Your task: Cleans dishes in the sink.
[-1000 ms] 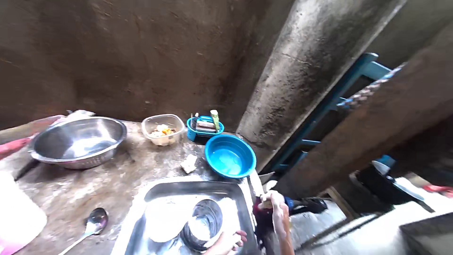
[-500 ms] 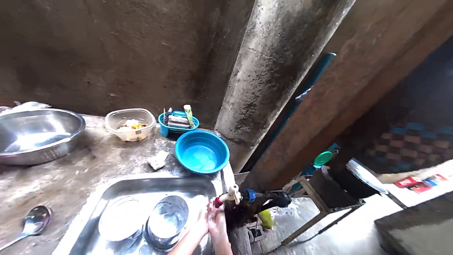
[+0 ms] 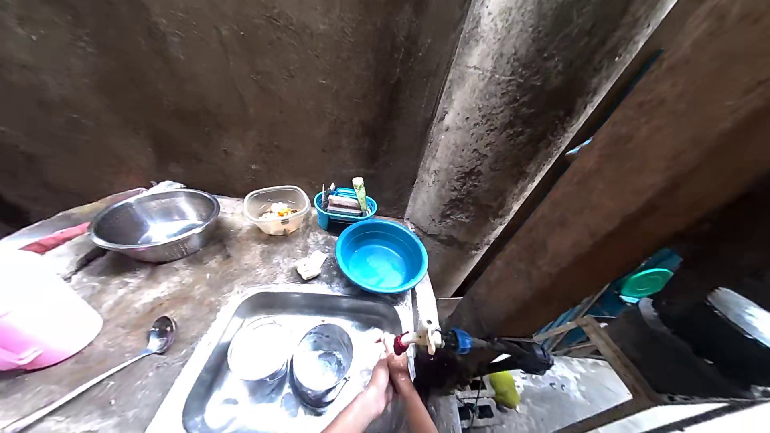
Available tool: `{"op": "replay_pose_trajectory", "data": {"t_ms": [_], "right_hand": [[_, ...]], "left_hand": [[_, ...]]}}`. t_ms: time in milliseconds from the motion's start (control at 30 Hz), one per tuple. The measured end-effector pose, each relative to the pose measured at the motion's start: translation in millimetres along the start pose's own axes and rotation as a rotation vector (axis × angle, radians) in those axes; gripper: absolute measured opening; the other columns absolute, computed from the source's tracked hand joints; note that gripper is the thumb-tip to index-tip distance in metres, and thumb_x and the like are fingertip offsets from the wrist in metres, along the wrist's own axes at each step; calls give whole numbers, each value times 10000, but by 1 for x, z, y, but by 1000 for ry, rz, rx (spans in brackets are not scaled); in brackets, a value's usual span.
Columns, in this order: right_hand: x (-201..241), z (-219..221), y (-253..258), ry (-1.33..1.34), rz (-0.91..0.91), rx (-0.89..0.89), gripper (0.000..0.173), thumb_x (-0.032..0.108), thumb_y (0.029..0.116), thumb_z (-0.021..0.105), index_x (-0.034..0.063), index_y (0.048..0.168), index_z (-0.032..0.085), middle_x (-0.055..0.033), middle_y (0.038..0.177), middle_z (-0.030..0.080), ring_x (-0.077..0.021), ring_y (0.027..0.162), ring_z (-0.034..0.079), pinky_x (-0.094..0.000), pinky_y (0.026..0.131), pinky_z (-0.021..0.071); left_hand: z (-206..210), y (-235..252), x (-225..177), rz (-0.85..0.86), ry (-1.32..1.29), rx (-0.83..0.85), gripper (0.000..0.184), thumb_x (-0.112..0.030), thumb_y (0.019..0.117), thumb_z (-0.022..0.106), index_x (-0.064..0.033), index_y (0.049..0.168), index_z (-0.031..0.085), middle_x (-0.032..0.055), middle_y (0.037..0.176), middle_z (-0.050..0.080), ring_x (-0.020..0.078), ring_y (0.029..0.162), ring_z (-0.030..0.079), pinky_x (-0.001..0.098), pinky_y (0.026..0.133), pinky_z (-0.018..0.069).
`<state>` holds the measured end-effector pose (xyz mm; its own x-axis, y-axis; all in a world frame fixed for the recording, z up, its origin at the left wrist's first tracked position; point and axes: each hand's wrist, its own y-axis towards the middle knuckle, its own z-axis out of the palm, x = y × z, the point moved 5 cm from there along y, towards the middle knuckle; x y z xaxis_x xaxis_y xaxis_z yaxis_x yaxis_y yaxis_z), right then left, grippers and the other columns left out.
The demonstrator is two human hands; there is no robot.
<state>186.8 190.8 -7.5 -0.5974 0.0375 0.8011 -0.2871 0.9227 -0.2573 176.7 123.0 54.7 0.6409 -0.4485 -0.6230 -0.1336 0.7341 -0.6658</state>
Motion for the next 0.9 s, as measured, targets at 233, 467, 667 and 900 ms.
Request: {"op": "replay_pose_trajectory", "data": {"t_ms": [233, 467, 667, 900], "right_hand": [[18, 7, -10, -205, -251, 174, 410, 124, 957, 634, 47, 1359, 640, -192, 1447, 565, -324, 1373, 509, -454, 1163, 382], [6, 11, -27, -283, -574, 324, 601, 353, 898, 754, -28, 1346, 632, -241, 1478, 534, -411, 1454, 404, -560, 1229, 246], [-4, -12, -43, 300, -225, -17, 278, 47, 1048, 492, -180, 1053, 651, -276, 1024, 676, -276, 1006, 639, -414, 968, 484], [-18, -3, -41, 1005, 137, -245, 253, 89, 1092, 339, -44, 1090, 554, -73, 866, 589, -96, 782, 593, -263, 737, 524]], "left_hand": [[-147, 7, -11, 465, 1577, -341, 671, -205, 1005, 626, 15, 1570, 340, 310, 1386, 576, 471, 1302, 548, 567, 1124, 374], [-129, 27, -73, 529, 1699, 375, 382, -275, 1073, 519, 48, 1154, 706, 278, 1138, 691, 446, 1143, 634, 611, 1038, 429], [-63, 55, -80, 596, 1466, 360, 370, -230, 1071, 506, 93, 1170, 657, 292, 1175, 648, 431, 1161, 599, 601, 1028, 411], [-57, 19, 15, 1512, 1521, -113, 368, -78, 970, 534, -49, 1297, 700, 75, 1323, 698, 239, 1260, 646, 413, 1099, 468]]}}
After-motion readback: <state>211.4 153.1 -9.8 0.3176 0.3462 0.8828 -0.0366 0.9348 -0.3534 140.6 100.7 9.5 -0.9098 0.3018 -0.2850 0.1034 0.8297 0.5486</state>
